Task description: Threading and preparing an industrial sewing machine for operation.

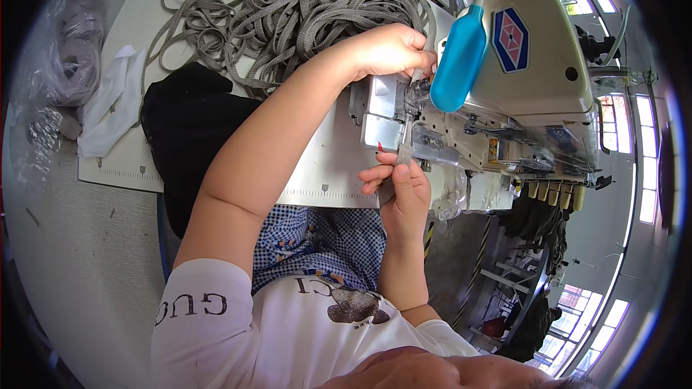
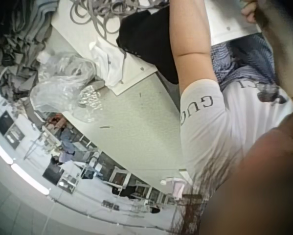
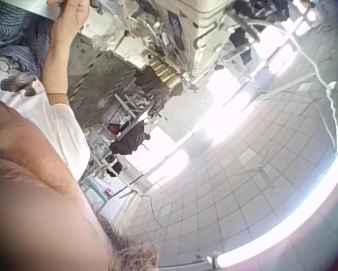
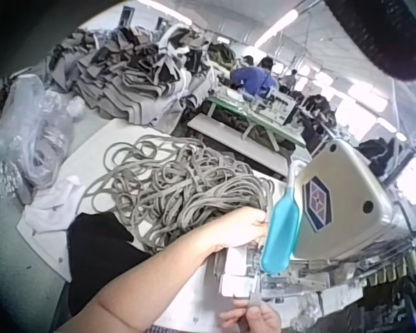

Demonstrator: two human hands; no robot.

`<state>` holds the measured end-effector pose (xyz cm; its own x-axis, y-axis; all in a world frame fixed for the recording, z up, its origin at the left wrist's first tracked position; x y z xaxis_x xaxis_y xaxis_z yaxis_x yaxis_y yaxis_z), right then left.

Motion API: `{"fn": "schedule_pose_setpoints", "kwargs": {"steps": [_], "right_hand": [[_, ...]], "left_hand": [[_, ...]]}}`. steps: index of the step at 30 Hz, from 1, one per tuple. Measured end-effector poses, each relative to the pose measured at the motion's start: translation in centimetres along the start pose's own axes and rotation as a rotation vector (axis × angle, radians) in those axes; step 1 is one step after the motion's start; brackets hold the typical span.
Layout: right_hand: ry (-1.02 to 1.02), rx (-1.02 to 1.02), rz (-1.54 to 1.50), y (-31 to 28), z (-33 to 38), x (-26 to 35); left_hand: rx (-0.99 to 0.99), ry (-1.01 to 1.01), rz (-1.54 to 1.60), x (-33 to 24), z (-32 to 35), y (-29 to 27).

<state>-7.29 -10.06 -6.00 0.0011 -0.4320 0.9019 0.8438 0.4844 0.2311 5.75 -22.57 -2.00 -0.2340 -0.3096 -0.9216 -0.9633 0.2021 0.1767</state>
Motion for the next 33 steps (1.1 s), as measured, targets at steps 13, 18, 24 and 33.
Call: {"fn": "schedule_pose_setpoints", "kwargs": {"steps": [13, 18, 24, 33], "right_hand": [[-0.020, -0.020, -0.007, -0.1, 0.1, 0.1], [-0.029, -0.005, -0.009, 0.2, 0.0, 0.3], [-0.023, -0.010, -0.015, 0.1, 0.0, 0.1], [-0.002, -0.012, -0.014, 0.1, 0.1, 0.2]], "left_hand": [[0.008, -0.026, 0.009, 0.0, 0.1, 0.1], [0.001, -0.045, 0.131, 1.0, 0.1, -0.3], [-0.004, -0.079, 0.217, 1.4, 0.2, -0.6], [0.024, -0.060, 0.211, 0.9, 0.3, -0.1]]}}
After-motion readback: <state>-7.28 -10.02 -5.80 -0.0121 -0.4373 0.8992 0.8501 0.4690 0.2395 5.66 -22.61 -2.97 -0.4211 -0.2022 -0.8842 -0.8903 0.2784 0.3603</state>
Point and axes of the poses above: each hand's wrist, its own z-axis away from the middle knuckle, its own y-axis out of the palm, x = y × z, the point moved 10 cm from there along -z, towards the middle knuckle, and after that the axes turned 14 degrees about y, right-handed, at the moved point
